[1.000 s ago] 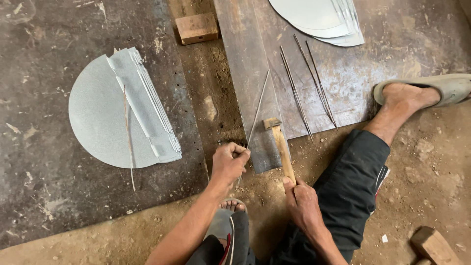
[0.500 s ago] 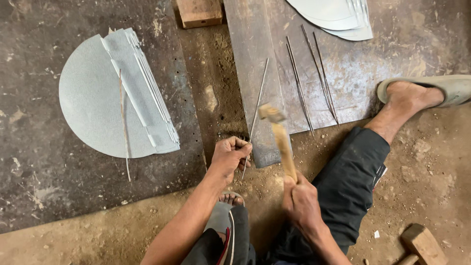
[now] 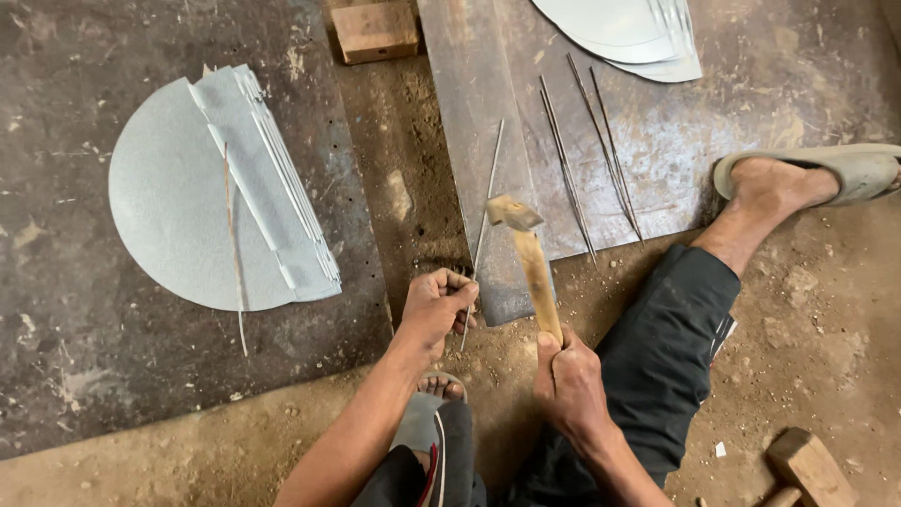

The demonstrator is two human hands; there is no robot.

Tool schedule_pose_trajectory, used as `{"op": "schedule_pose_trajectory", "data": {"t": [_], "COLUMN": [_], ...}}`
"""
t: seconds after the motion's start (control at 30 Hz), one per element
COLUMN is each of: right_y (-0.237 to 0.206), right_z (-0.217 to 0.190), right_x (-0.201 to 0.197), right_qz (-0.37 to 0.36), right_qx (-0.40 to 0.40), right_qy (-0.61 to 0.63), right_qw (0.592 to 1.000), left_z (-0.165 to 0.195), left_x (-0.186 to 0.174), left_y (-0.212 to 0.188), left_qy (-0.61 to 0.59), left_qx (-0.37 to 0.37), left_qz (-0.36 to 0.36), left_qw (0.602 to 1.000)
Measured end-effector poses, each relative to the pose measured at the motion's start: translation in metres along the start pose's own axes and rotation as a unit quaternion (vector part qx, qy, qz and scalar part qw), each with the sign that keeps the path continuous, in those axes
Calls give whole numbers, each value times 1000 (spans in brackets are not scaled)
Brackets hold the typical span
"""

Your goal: The person sits on the ground and straightens thin metal rods one at a time, holding each rod against a flat metal plate and hammering it flat with a wooden mallet, then setting the straightened rod aside with finished pieces.

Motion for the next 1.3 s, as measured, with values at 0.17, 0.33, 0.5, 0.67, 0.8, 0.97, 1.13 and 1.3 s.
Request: {"op": "schedule_pose_trajectory", "data": {"t": [0.17, 0.33, 0.5, 0.67, 0.8, 0.97, 1.13, 1.3], "right_y": [13, 17, 22, 40, 59, 92, 97, 109], "right_z": [-8, -9, -8, -8, -18, -15, -35, 2], "right_x": [-5, -5, -7, 1, -9, -6, -19, -15], "right_qz": [-8, -33, 1, -39, 37, -11, 68, -20], "right_qx": [-12, -12, -22, -37, -71, 49, -118, 57], "right_qy": [-21, -67, -26, -149, -37, -81, 24, -100], "right_qw": [1000, 997, 999, 987, 996, 995, 990, 993], "left_z": [-2, -8, -9, -11, -12, -11, -8, -10], "left_x": [2, 3, 4, 1, 4, 3, 4, 4], "left_y": [-8, -14, -18, -25, -27, -30, -35, -29], "left_qy": [18, 20, 29, 50, 48, 66, 46, 76], "left_qx": [-4, 8, 16, 1, -5, -22, -16, -9], "left_qz": [12, 14, 17, 24, 19, 29, 30, 58], "left_qw": [1000, 1000, 999, 998, 999, 997, 998, 995]}}
Point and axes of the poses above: each hand's wrist, its own y-axis towards the middle knuckle, its own x-axis out of the palm, z = x × y, the point moved 6 cm from there along y, towards the middle knuckle, and after that the axes turned 14 degrees about y, right-handed, at the moved point
